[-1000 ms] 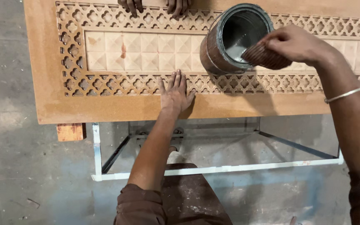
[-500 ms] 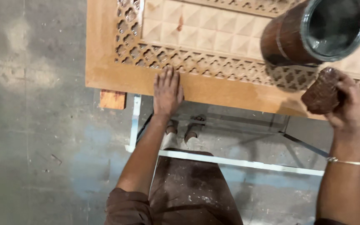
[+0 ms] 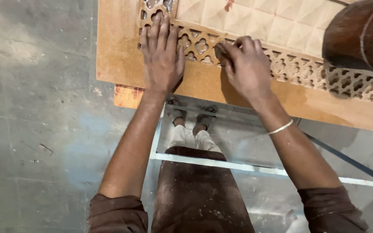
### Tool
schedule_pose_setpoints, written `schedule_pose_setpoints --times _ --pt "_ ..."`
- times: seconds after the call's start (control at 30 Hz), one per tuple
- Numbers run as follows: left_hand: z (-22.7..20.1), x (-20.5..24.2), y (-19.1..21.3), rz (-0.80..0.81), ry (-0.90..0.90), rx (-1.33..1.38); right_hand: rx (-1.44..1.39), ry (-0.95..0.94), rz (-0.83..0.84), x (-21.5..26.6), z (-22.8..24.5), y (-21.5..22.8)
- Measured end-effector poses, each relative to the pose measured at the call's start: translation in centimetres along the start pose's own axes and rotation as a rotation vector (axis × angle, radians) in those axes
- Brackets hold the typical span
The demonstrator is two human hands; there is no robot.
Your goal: The person applies a dark liquid finish to a carved wooden panel using a cloth. They repeatedly dip the cloth into a metal container and rub the finish into the intricate cutouts and surface of the panel.
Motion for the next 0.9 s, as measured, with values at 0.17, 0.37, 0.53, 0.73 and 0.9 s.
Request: schedule_pose_setpoints --times 0.17,0.37,0.53,0.73,0.9 --pt "1.1 -1.5 -1.3 0.029 -0.012 0.061 0.319 0.119 0.092 -1.4 2.3 -1.9" --pt "1.3 -0.7 -1.2 0.072 -0.005 0.024 0.164 -0.015 0.266 -1.9 0.1 0.9" --pt "-0.4 5.0 -1.0 0.194 0.002 0.106 0.262 0.050 0.278 -1.8 1.5 0.1" --pt "-1.6 8.9 0.5 0.111 -0.045 -0.001 0.400 0.193 0.355 -2.2 1.3 0.0" --pt "-1.3 6.3 0.3 0.090 -0.066 0.001 0.258 0.070 0.367 -2.6 0.3 0.2"
Point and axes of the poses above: each hand's wrist, its own x-axis away from the middle knuckle, its own y-axis out of the back of the hand, z = x × y, the point moved 8 cm from there along -x, towards the middle knuckle, and after that the axes turned 14 degrees about y, right-handed, at the moved point
